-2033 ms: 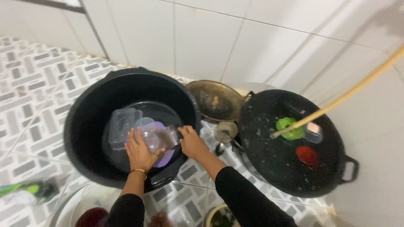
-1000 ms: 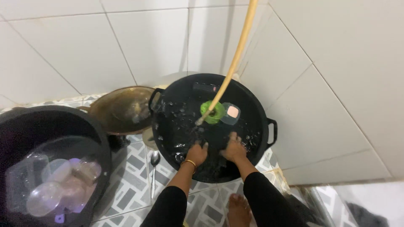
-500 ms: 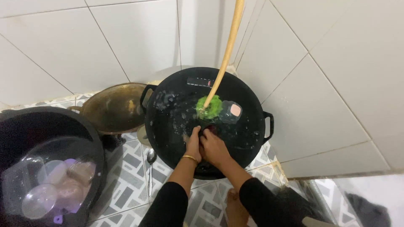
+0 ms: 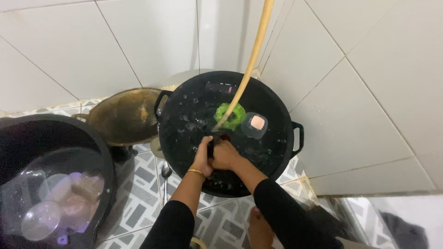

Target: Washing and rinsing various dishes, containers, and utensils in basins on the floor.

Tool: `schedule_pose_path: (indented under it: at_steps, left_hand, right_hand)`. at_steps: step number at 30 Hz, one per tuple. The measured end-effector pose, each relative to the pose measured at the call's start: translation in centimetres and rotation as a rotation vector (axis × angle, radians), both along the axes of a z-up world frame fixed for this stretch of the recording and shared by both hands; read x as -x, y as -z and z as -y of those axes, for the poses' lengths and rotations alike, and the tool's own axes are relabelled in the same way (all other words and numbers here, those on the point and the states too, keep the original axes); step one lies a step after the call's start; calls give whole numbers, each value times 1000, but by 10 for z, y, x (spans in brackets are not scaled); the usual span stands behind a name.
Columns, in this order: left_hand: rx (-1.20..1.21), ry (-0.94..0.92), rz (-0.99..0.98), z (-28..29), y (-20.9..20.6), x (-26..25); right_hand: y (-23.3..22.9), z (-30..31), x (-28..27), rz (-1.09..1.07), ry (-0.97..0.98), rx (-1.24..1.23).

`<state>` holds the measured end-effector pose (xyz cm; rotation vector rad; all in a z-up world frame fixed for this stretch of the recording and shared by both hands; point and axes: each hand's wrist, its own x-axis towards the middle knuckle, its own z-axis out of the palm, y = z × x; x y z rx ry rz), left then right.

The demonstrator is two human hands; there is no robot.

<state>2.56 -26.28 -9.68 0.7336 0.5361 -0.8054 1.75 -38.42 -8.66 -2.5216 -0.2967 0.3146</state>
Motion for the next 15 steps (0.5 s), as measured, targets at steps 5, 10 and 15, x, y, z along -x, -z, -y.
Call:
schedule_pose_path:
  at_steps: [5,10,15]
  left_hand:
    - [-364,-8,-13,0,5,-7]
    - [-643,-364,59,-12,-29,-12]
    - [-806,-47,647,-16,47,-32]
  right_hand:
    - [22,2,-3,-170,33,-412]
    - [-17,-1,2,-516,1040,-1055]
    - [60,10,-5,-298,1315,-853]
